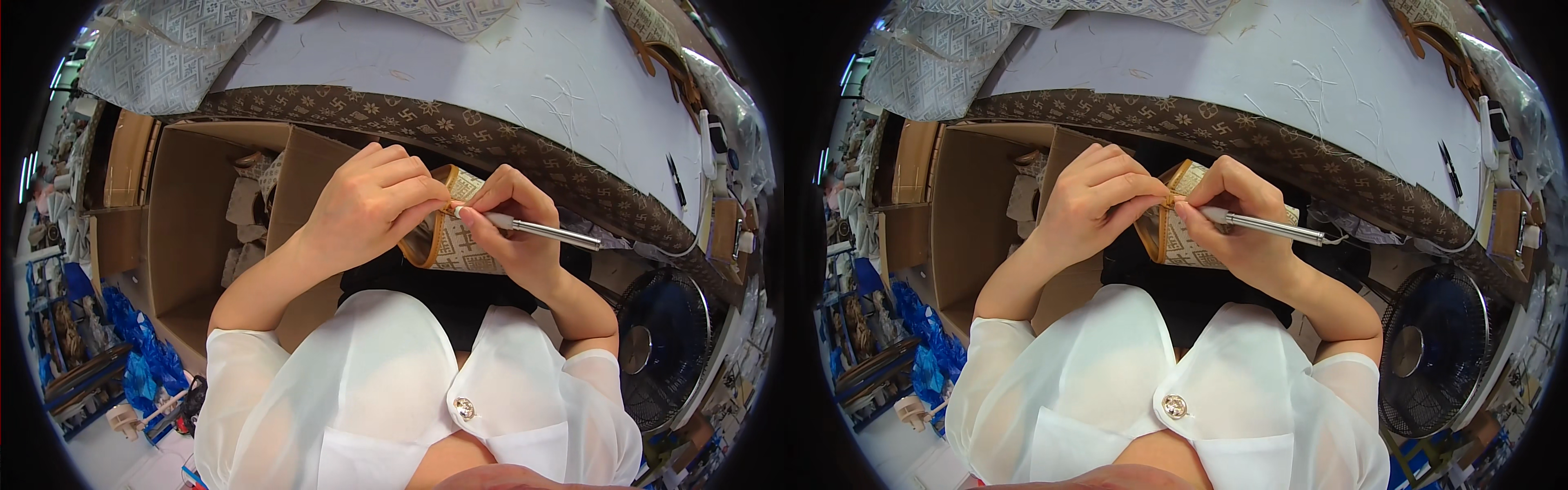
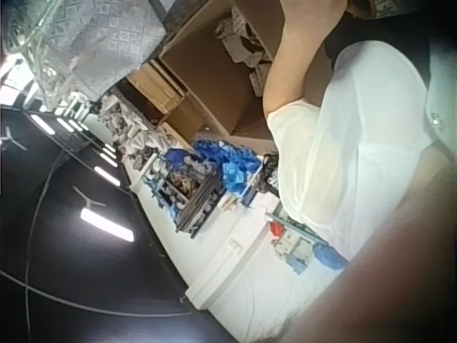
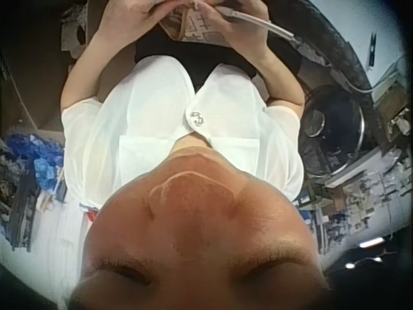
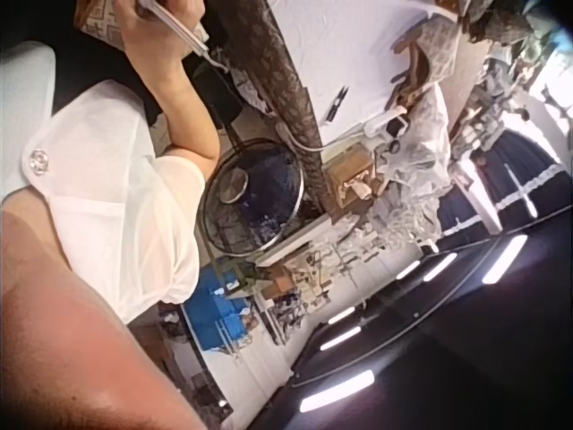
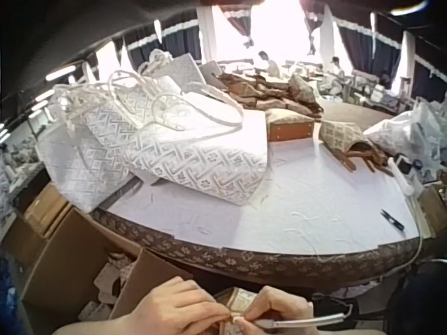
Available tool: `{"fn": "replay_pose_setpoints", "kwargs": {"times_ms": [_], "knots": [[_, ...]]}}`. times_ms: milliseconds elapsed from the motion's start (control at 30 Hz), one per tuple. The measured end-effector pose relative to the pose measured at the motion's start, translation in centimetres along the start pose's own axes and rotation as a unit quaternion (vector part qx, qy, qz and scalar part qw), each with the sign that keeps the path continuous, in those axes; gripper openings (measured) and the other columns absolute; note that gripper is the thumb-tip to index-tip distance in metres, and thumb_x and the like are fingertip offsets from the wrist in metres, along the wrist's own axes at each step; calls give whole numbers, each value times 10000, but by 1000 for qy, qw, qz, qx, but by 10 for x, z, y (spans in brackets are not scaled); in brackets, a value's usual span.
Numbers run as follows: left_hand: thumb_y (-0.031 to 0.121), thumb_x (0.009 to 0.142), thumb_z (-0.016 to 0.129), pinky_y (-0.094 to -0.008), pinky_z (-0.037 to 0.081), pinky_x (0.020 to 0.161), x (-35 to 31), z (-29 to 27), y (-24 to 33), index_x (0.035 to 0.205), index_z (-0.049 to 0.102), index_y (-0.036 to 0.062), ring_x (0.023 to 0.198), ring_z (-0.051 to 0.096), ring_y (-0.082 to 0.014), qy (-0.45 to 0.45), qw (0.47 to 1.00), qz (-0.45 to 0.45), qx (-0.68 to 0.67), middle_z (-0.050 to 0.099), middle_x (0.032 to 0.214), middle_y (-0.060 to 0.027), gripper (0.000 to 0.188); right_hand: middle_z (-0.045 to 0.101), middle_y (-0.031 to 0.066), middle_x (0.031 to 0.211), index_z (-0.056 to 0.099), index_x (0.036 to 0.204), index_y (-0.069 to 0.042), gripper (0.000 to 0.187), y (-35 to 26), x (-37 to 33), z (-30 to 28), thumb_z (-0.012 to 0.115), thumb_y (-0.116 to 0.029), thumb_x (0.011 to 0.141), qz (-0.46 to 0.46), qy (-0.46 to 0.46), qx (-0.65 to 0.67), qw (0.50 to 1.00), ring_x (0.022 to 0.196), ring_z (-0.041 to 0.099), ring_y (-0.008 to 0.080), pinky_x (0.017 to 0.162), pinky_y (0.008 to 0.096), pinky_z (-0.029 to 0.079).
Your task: Inspecting and detailing handbags at a quality control workstation.
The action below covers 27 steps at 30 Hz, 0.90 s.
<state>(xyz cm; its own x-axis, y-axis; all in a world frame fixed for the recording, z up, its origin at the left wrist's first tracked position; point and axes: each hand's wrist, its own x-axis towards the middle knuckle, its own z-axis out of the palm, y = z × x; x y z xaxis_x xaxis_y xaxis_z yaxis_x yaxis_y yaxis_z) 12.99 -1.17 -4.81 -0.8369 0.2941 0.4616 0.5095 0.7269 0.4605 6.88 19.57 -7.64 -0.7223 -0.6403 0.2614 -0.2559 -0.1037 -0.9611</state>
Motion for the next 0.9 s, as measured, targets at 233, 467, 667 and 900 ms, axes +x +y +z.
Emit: {"fn": "replay_pose_setpoints", "kwargs": {"times_ms": [233,467,667,900], "knots": [[76,802,731,-293,457,666,-1,-2,5,855,683,78,734,593,-166,7,997,-62,-48,633,777,-25,72,560,26,771,570,798,4,150,4,-1,3,716,34,820,-4,23,3,1000,649,537,56,566,204,441],[140,918,655,-262,499,733,5,-8,4,966,710,29,820,619,-103,-196,860,-404,-240,668,848,-48,133,578,86,842,520,828,-15,123,-4,-3,-7,615,36,888,63,72,199,975,625,516,73,577,194,420],[259,890,691,-240,473,704,-10,13,-6,968,706,4,748,574,-88,-155,739,-463,-465,646,853,-17,267,565,93,842,511,845,-19,112,-4,-5,-4,599,15,905,49,66,185,979,612,507,70,584,197,432],[275,854,724,-235,452,675,-14,17,-16,940,700,24,713,540,-82,-162,688,-470,-529,631,863,-9,266,537,90,831,506,859,-12,102,-2,-9,0,592,-1,913,32,89,204,974,606,500,63,732,267,570]]}}
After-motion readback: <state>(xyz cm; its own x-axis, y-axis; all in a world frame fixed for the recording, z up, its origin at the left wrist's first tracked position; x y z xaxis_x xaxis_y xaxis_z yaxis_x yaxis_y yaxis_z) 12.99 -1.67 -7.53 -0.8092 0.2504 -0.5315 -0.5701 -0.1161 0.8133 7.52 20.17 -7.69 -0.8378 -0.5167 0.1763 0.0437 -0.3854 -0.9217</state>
